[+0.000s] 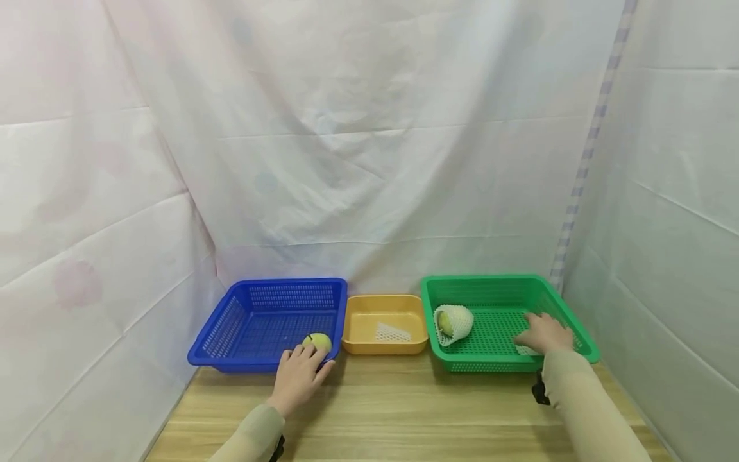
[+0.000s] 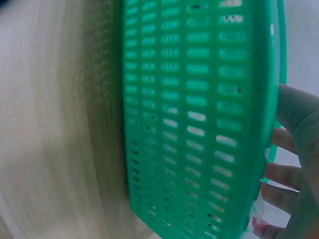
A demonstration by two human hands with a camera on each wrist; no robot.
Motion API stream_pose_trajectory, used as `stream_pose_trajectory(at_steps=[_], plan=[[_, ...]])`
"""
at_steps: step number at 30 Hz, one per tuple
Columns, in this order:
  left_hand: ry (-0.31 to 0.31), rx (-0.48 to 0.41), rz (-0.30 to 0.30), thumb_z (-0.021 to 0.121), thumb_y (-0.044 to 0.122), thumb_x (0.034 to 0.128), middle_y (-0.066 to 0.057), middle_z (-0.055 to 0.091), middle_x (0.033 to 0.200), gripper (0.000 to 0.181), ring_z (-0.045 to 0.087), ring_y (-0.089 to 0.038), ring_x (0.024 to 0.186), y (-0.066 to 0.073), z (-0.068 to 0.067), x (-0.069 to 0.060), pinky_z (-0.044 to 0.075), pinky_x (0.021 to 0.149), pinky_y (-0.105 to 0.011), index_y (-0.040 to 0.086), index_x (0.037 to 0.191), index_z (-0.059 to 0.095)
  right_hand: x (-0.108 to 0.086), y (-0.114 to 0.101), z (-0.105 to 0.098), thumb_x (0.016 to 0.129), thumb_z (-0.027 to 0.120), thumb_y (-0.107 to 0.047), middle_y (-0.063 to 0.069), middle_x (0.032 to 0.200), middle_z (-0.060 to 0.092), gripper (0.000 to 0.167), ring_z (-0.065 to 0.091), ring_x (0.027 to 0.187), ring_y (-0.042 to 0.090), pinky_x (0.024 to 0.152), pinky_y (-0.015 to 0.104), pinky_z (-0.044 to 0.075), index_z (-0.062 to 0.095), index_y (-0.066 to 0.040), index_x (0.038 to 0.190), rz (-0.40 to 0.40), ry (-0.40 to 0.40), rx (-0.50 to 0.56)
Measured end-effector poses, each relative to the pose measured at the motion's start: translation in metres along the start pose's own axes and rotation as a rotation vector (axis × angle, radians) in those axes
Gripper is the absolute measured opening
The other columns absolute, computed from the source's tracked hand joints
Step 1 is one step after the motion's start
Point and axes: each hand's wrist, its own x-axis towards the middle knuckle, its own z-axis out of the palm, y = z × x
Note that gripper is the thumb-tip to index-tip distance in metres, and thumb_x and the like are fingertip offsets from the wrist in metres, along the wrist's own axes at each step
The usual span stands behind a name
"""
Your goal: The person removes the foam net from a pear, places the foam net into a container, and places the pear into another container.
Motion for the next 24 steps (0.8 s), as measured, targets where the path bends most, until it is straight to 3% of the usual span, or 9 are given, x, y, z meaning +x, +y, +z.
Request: stream_pose_trajectory(at_steps=[16, 24], plan=[[0.01, 0.006, -0.003, 0.049, 0.052, 0.0969, -0.001, 0.056, 0.093, 0.035, 0.05, -0.023, 0.089, 0.002, -0.002, -0.001, 0.038, 0.076, -0.043, 0.024, 0.111, 0.064, 0.0, 0.029, 0.006, 0.071, 0.077, -0.054, 0.043, 0.12, 0.045, 0.095, 0.046, 0.104, 0.059, 0.067, 0.062, 0.046, 0.044, 0.013, 0.131, 0.038, -0.066, 0.025], [0.031, -0.014, 0.001, 0.054, 0.049, 0.0954, -0.002, 0.057, 0.093, 0.034, 0.051, -0.025, 0.089, 0.004, -0.004, -0.001, 0.038, 0.074, -0.044, 0.022, 0.112, 0.065, 0.001, 0.029, 0.005, 0.07, 0.078, -0.053, 0.042, 0.112, 0.047, 0.096, 0.05, 0.097, 0.054, 0.063, 0.059, 0.047, 0.044, 0.016, 0.126, 0.082, -0.094, 0.043]])
